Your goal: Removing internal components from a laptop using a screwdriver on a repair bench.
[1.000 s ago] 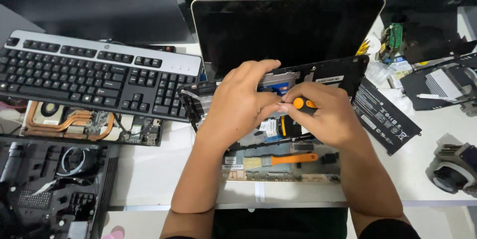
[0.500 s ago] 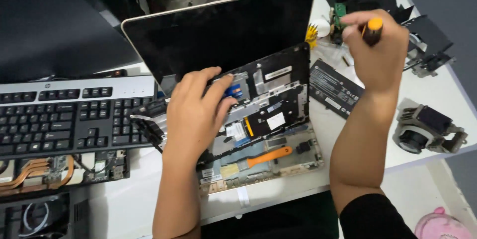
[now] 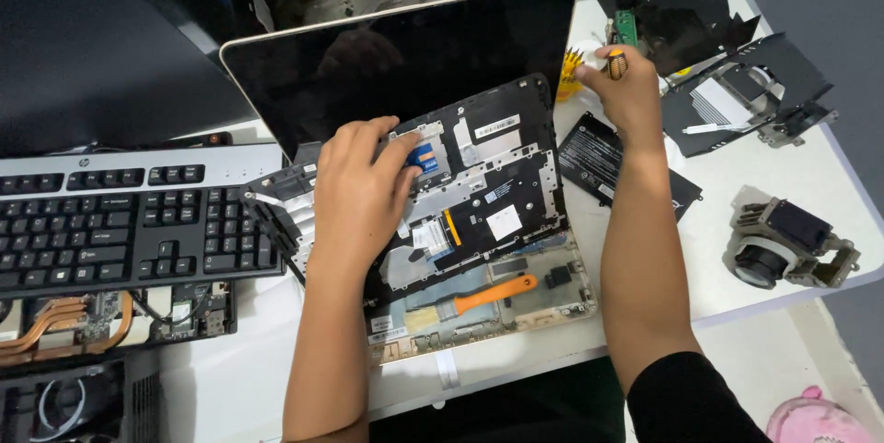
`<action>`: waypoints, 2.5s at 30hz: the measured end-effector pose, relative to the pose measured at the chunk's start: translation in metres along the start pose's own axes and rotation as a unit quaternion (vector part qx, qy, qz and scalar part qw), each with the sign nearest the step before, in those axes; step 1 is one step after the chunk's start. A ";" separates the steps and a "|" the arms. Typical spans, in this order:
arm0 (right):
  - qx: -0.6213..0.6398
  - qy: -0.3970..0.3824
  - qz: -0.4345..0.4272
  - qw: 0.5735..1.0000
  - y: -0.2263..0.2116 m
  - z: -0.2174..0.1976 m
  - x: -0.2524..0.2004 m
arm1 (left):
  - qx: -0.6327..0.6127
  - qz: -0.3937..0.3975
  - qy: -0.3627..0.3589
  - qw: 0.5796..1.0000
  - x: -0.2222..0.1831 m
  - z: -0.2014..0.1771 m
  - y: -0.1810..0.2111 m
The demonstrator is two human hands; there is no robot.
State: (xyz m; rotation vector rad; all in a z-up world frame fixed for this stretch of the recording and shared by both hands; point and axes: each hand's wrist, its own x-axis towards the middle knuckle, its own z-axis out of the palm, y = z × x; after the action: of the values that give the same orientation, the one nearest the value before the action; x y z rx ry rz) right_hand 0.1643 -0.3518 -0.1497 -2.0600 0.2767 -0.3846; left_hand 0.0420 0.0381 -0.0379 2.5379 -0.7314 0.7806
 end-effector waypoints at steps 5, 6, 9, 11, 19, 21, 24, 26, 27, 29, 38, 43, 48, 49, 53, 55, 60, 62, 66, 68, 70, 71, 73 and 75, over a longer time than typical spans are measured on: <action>-0.181 -0.023 -0.033 0.983 -0.010 0.018 -0.004 | 0.003 -0.005 0.010 1.000 -0.001 0.007 -0.003; -0.212 -0.022 -0.044 0.976 -0.005 0.027 -0.002 | -0.003 -0.013 0.016 1.000 -0.001 0.007 -0.002; -0.263 0.032 -0.060 0.962 0.027 0.044 0.012 | 0.015 -0.014 0.027 0.999 0.000 0.008 0.002; -0.274 0.048 -0.074 0.958 0.042 0.047 0.021 | 0.007 -0.021 0.033 0.999 -0.001 0.008 0.002; -0.287 0.078 -0.068 0.952 -0.040 -0.023 -0.015 | 0.014 -0.054 -0.037 0.998 -0.002 0.008 -0.001; -0.239 0.090 -0.209 0.944 -0.046 -0.049 -0.030 | 0.024 -0.020 -0.004 1.000 -0.004 0.011 -0.001; -0.090 -0.015 -0.162 0.983 -0.106 -0.066 -0.092 | 0.025 0.022 0.039 0.999 -0.005 0.002 0.004; -0.131 -0.051 -0.141 0.980 -0.130 -0.081 -0.132 | 0.033 0.031 0.061 0.997 -0.002 -0.004 0.015; -0.169 -0.085 -0.124 0.974 -0.142 -0.089 -0.151 | 0.043 0.040 0.087 0.994 0.000 -0.006 0.020; -0.174 -0.103 -0.122 0.972 -0.147 -0.094 -0.176 | 0.042 0.045 0.082 0.995 -0.004 -0.014 0.031; -0.182 -0.255 -0.122 0.942 -0.129 -0.026 -0.233 | 0.042 0.091 0.152 0.983 0.005 -0.023 0.044; -0.276 -0.328 -0.065 0.901 -0.108 0.019 -0.241 | 0.072 0.127 0.221 0.964 0.013 -0.013 0.033; -0.264 -0.419 0.086 0.864 -0.176 0.007 -0.237 | 0.006 0.106 0.135 0.985 0.011 -0.015 0.027; -0.264 -0.420 0.086 0.864 -0.168 0.000 -0.235 | 0.006 0.105 0.135 0.985 0.010 -0.016 0.027; -0.141 -0.381 0.026 0.914 -0.141 -0.016 -0.228 | -0.031 0.100 0.109 0.989 0.009 -0.017 0.025; -0.131 -0.357 0.016 0.925 -0.136 -0.017 -0.227 | -0.033 0.103 0.108 0.988 0.009 -0.017 0.025; -0.027 -0.308 -0.060 0.949 -0.153 -0.013 -0.232 | -0.033 0.104 0.088 0.990 0.009 -0.020 0.025; -0.040 -0.281 -0.132 0.950 -0.144 -0.008 -0.229 | -0.028 0.106 0.085 0.990 0.009 -0.019 0.024; -0.043 -0.236 -0.157 0.958 -0.132 -0.002 -0.230 | -0.023 0.108 0.086 0.990 0.009 -0.016 0.023; -0.005 -0.238 -0.121 0.964 -0.131 0.002 -0.232 | -0.022 0.107 0.082 0.991 0.009 -0.016 0.023; 0.034 -0.239 -0.082 0.967 -0.130 0.007 -0.235 | -0.021 0.104 0.076 0.991 0.008 -0.015 0.022; 0.045 -0.232 -0.089 0.968 -0.129 0.009 -0.235 | -0.020 0.109 0.075 0.991 0.008 -0.015 0.021; 0.056 -0.224 -0.095 0.968 -0.130 0.013 -0.236 | -0.019 0.113 0.074 0.991 0.008 -0.014 0.020; 0.106 -0.246 -0.053 0.962 -0.132 0.017 -0.238 | -0.020 0.108 0.068 0.992 0.007 -0.013 0.020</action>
State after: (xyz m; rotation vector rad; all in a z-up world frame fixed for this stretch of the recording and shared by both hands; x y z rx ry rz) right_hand -0.0441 -0.1903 -0.0797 -1.8908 -0.1716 0.0432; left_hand 0.0302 0.0265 -0.0194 2.3676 -0.9765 0.9893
